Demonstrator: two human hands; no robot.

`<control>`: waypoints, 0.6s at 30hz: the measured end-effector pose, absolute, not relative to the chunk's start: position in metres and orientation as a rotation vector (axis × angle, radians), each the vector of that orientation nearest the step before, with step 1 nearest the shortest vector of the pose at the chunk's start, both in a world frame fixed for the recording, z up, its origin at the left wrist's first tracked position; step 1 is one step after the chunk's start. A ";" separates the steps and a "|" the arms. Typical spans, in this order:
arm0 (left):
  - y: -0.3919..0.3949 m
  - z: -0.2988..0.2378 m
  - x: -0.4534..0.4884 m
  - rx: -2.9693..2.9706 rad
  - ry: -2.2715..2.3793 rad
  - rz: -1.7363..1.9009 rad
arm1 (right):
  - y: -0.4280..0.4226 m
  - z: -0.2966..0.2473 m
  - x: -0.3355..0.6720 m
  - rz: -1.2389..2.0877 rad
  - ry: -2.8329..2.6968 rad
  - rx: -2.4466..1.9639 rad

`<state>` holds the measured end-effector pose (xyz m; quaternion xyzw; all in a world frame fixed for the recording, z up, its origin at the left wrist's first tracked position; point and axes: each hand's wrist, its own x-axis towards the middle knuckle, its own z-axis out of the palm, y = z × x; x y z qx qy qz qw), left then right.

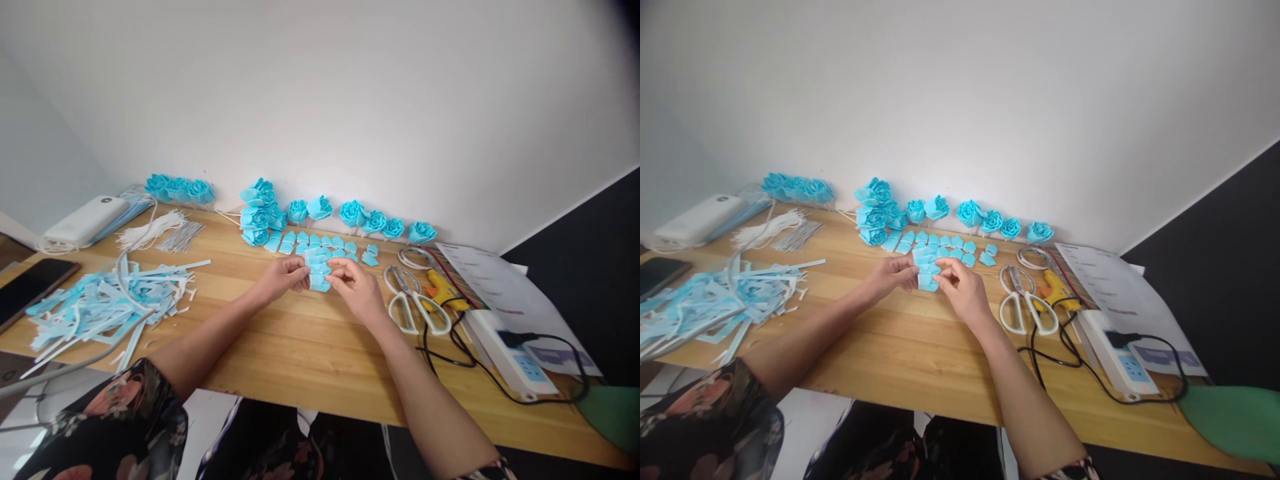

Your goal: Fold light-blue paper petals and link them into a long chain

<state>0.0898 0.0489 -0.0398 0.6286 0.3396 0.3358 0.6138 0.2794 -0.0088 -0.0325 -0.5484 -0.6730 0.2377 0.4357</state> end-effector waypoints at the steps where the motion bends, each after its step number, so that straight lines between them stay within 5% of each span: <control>1: 0.049 -0.040 0.090 1.450 0.778 0.773 | -0.009 -0.033 0.279 0.586 -1.681 -1.369; 18: 0.043 -0.035 0.090 1.329 0.705 0.718 | -0.008 -0.037 0.280 0.528 -1.710 -1.395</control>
